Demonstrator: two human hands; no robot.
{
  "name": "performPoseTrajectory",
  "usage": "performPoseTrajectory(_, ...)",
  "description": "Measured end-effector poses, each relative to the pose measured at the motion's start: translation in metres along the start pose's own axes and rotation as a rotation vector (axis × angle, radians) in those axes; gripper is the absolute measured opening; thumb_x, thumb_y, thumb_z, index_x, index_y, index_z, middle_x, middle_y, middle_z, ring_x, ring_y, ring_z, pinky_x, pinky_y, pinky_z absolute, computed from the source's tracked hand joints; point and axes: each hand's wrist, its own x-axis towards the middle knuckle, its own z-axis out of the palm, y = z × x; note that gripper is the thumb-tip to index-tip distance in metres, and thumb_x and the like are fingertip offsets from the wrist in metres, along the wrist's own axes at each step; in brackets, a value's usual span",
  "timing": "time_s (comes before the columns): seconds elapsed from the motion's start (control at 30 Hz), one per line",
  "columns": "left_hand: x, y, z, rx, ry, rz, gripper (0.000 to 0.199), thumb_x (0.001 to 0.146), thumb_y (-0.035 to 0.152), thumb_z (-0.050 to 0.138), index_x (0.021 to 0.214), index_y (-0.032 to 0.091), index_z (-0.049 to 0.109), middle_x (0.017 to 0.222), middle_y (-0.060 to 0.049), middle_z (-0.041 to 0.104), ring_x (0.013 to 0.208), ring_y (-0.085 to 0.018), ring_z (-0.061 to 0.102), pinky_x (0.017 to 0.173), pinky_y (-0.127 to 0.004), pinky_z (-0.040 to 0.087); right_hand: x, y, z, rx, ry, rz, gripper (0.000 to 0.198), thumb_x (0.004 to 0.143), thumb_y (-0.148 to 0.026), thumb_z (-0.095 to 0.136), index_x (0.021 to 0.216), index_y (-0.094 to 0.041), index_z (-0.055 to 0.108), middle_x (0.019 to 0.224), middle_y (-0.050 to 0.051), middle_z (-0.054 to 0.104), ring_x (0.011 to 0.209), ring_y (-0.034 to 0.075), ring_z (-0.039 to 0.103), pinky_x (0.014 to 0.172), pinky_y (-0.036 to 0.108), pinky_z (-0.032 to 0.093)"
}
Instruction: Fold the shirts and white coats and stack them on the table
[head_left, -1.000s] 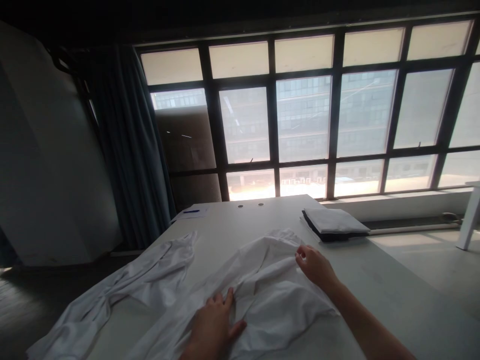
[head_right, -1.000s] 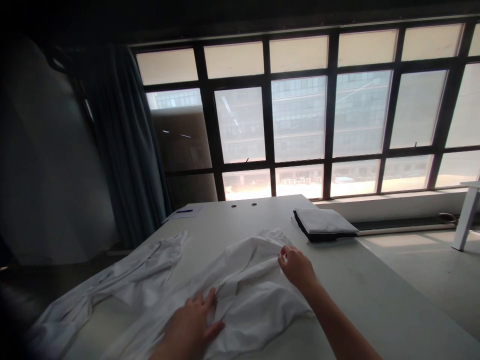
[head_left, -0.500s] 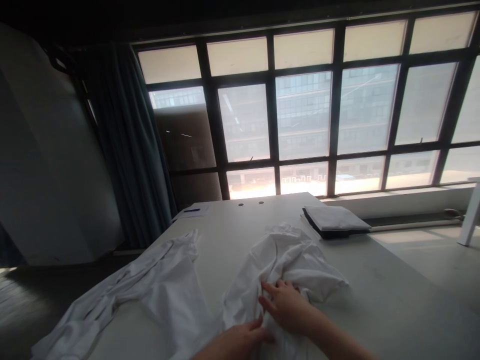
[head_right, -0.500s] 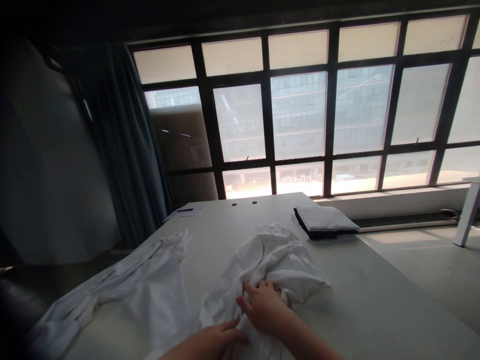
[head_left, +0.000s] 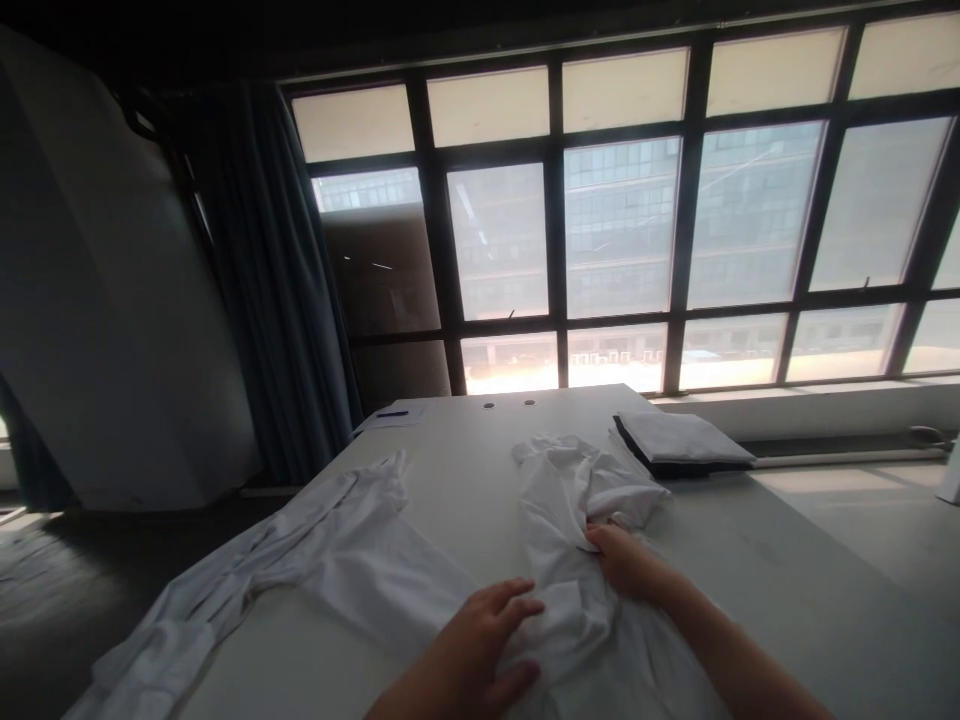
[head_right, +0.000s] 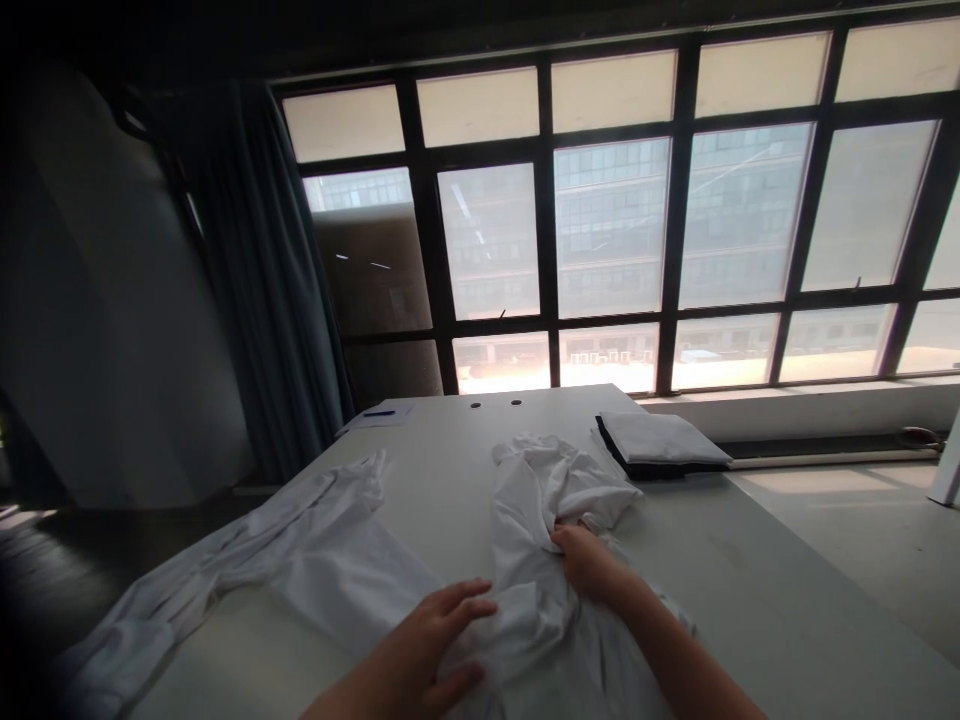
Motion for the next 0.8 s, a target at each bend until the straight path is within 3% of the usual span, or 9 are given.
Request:
performPoseTrajectory(0.1, 0.0, -0.02, -0.004, -0.035, -0.034, -0.134, 0.065, 0.09, 0.046, 0.066, 0.15, 0.04, 0.041, 0.163, -0.003, 0.034, 0.145, -0.029, 0.039, 0.119, -0.045, 0.036, 0.001, 0.003, -0.001, -0.039, -0.083, -0.065, 0.034, 0.061, -0.001, 0.047, 0.079, -0.018, 0.071, 0.1, 0.007, 0.074, 0.099, 0.021, 0.063, 0.098, 0.034, 0.039)
performPoseTrajectory(0.27, 0.005, -0.047, 0.023, 0.025, -0.151, -0.095, 0.079, 0.082, 0.054, 0.073, 0.152, 0.044, 0.037, 0.164, -0.001, 0.03, 0.15, -0.035, 0.026, 0.122, -0.059, 0.021, -0.005, -0.014, 0.002, -0.051, -0.133, -0.151, 0.036, 0.063, -0.003, 0.049, 0.086, -0.02, 0.071, 0.108, 0.006, 0.071, 0.111, 0.022, 0.06, 0.11, 0.037, 0.03)
performPoseTrajectory(0.4, 0.006, -0.048, 0.038, 0.083, -0.079, -0.089, 0.07, 0.085, 0.052, 0.071, 0.148, 0.046, 0.041, 0.161, 0.002, 0.037, 0.149, -0.033, 0.029, 0.122, -0.059, 0.021, -0.013, -0.035, -0.004, -0.102, -0.114, -0.115, 0.043, 0.072, -0.011, 0.053, 0.112, -0.019, 0.068, 0.128, 0.014, 0.064, 0.121, 0.033, 0.055, 0.108, 0.049, 0.034)
performPoseTrajectory(0.53, 0.006, -0.045, 0.047, 0.093, -0.015, -0.114, 0.059, 0.089, 0.056, 0.064, 0.144, 0.041, 0.047, 0.159, -0.001, 0.041, 0.148, -0.034, 0.031, 0.12, -0.063, 0.021, -0.023, -0.065, -0.024, -0.131, -0.04, -0.012, 0.036, 0.084, -0.022, 0.053, 0.118, -0.018, 0.064, 0.135, 0.018, 0.058, 0.121, 0.037, 0.055, 0.097, 0.048, 0.045)
performPoseTrajectory(0.67, 0.009, -0.054, 0.043, -0.022, 0.054, -0.108, 0.04, 0.099, 0.059, 0.043, 0.118, 0.033, 0.067, 0.146, -0.003, 0.056, 0.141, -0.03, 0.044, 0.119, -0.055, 0.028, -0.039, -0.093, -0.031, 0.061, -0.059, -0.054, 0.052, 0.095, -0.049, 0.049, 0.139, -0.023, 0.054, 0.141, 0.015, 0.056, 0.126, 0.032, 0.055, 0.103, 0.041, 0.044)
performPoseTrajectory(0.73, 0.009, -0.066, 0.037, -0.094, 0.137, -0.135, 0.051, 0.104, 0.052, 0.027, 0.098, 0.029, 0.072, 0.136, -0.005, 0.065, 0.132, -0.025, 0.053, 0.114, -0.046, 0.036, -0.045, -0.096, -0.023, 0.101, -0.198, -0.086, 0.066, 0.087, -0.063, 0.058, 0.142, -0.026, 0.052, 0.15, 0.015, 0.048, 0.135, 0.037, 0.048, 0.107, 0.046, 0.042)
performPoseTrajectory(0.8, 0.007, -0.082, 0.029, -0.116, 0.217, -0.187, 0.051, 0.105, 0.048, 0.028, 0.084, 0.026, 0.07, 0.129, -0.006, 0.068, 0.123, -0.023, 0.059, 0.108, -0.039, 0.042, -0.046, -0.091, -0.01, 0.063, -0.33, -0.094, 0.077, 0.073, -0.065, 0.072, 0.139, -0.028, 0.056, 0.16, 0.014, 0.036, 0.142, 0.045, 0.035, 0.109, 0.055, 0.039)
